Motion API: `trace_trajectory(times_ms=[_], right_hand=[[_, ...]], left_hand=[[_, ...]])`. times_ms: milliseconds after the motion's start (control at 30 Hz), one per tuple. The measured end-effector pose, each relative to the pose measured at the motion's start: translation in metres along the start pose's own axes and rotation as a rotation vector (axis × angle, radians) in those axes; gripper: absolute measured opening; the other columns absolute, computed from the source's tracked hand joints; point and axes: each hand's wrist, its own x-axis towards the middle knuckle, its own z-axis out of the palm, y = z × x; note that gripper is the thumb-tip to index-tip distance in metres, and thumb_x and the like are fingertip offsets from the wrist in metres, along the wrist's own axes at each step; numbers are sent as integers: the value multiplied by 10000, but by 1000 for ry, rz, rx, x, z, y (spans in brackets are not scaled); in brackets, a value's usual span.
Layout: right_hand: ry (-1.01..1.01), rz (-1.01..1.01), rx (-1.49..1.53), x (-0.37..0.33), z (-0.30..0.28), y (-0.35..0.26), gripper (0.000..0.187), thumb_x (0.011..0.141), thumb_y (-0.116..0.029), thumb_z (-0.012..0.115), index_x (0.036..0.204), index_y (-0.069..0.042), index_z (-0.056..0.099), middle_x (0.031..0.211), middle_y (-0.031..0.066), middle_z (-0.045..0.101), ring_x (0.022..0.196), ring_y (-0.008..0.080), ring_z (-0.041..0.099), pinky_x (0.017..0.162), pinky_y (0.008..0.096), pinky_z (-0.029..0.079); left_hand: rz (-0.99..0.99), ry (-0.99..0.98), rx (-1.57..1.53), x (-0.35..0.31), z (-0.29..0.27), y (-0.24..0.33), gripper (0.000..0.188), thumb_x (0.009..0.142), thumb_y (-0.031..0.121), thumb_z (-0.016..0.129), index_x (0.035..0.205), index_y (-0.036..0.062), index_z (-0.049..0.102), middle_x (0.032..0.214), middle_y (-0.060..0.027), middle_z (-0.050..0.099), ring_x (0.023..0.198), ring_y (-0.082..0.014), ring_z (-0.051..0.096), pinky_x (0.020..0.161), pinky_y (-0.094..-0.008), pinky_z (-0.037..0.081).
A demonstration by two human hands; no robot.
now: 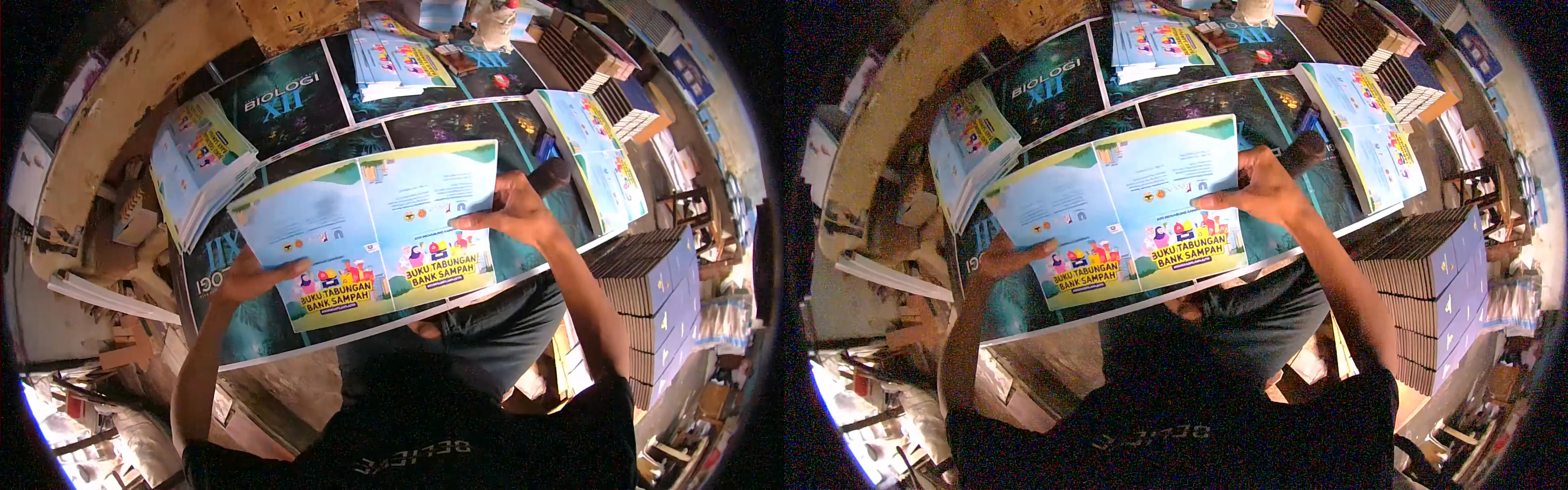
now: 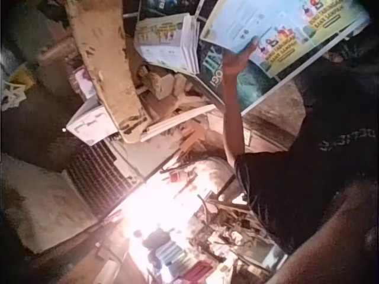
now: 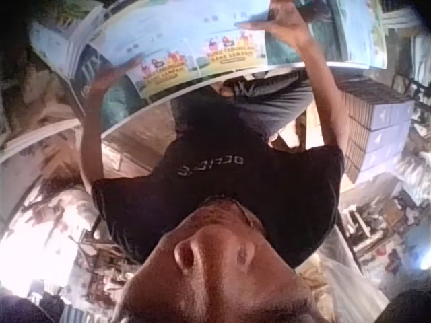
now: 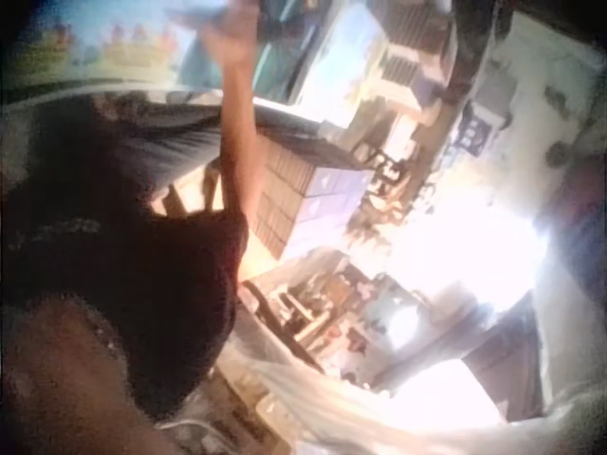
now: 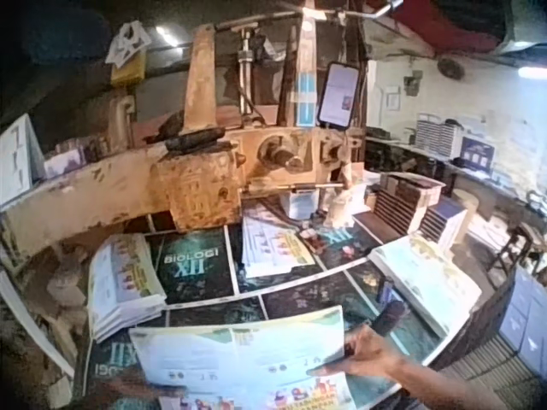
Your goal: The person folds several printed paper sheets by hand, aligning the edges and smoothing the crease with their fingers on a work table.
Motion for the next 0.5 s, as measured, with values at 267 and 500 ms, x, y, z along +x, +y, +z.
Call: trace_trajectory(times_ms=[267,500], right_hand=[[458,-284,-429,-29,44,21,162,748,-138,824,892,-77,783,893,118,746,792,281,715,752,373,543],[407,-354,-342,-26,28,-4,236,735,-94,843,948,-28,764,875,106,751,782,198,715,751,319,547]], left_hand=[[282,202,-416,-4,50,-34,228,909,153,708,1105,39,727,954,-97,748,960,-132,658,813,-289,514],[280,340,233,-5,28,-8,246,842,112,781,1047,-2,708,1074,-101,719,829,-184,679,761,-323,536]])
